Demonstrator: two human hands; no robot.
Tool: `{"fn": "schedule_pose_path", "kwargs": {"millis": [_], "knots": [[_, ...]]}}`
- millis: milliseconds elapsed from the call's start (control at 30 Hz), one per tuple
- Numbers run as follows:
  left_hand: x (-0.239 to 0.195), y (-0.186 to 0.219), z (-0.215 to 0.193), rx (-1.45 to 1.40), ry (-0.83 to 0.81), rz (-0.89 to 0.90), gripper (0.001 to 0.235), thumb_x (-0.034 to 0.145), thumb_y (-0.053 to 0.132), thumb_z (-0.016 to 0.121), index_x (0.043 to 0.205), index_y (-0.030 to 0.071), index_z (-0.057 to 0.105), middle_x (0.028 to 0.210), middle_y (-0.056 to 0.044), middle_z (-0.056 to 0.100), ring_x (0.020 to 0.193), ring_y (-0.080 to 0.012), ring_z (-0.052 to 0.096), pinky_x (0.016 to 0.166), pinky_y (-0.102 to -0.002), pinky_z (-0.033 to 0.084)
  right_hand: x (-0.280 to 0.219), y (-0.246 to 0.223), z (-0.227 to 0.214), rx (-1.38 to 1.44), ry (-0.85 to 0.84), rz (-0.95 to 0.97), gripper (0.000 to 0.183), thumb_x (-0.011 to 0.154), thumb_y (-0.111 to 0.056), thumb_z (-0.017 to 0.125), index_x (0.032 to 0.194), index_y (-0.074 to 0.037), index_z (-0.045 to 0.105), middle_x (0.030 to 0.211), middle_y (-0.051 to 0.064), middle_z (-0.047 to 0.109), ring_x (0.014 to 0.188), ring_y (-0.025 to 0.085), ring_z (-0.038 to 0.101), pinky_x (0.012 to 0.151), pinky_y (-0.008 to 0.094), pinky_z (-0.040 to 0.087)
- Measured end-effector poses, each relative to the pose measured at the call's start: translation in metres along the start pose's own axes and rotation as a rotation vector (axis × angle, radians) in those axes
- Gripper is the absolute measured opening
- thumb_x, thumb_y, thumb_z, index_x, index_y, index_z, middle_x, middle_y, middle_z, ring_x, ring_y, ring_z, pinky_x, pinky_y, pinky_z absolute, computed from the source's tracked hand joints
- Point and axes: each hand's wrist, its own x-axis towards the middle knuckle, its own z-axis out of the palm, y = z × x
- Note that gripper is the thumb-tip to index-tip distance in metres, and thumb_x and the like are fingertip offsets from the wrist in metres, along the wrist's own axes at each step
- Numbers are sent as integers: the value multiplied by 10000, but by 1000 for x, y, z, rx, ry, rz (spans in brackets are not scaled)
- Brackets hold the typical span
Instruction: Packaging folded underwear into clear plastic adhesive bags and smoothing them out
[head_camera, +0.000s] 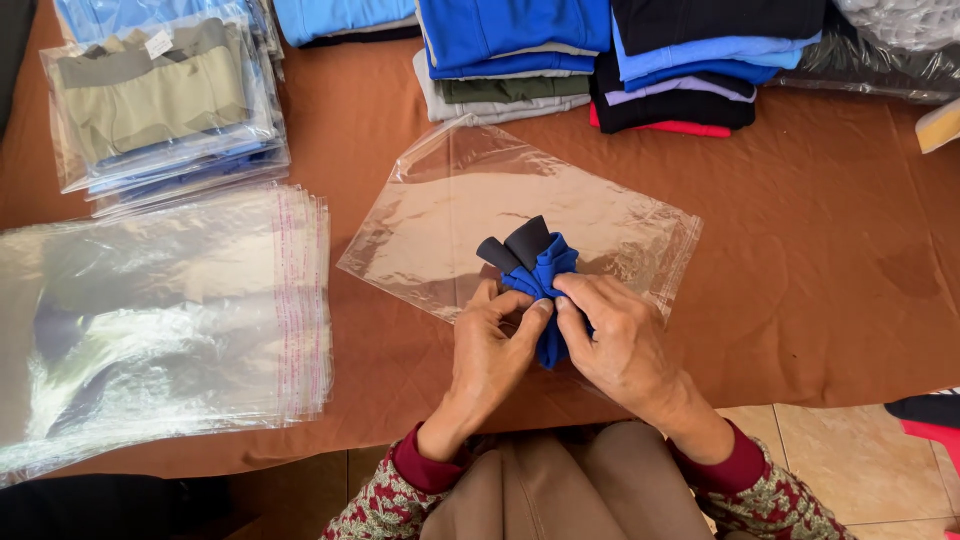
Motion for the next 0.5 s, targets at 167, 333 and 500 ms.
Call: {"fn": "schedule_pose_path", "kwargs": {"millis": [167,333,500], "knots": [[-2,10,0,16,-33,15,216,943,241,648,805,127,770,867,-99,608,759,-231,649,690,-344,565,2,-6,-15,98,-44,17,297,897,-213,713,1140,-42,717,975,174,747,953,350,734,759,424,601],[-2,17,5,14,-82,89,352,1016,312,537,782,119,713,949,-122,641,849,-320,667,820,-386,548,-2,2,-6,-1,-36,3,465,845,-267,789,1187,26,672,1001,234,721,984,391,717,780,472,593],[9,-7,8,139,-41,202,411,1036,337,544,747,91,701,770,-172,672,796,-385,676,758,-435,536,4,7,-9,95,-5,190,229,870,-59,725,1096,-21,738,876,204,741,825,351,743,699,407,609]]}}
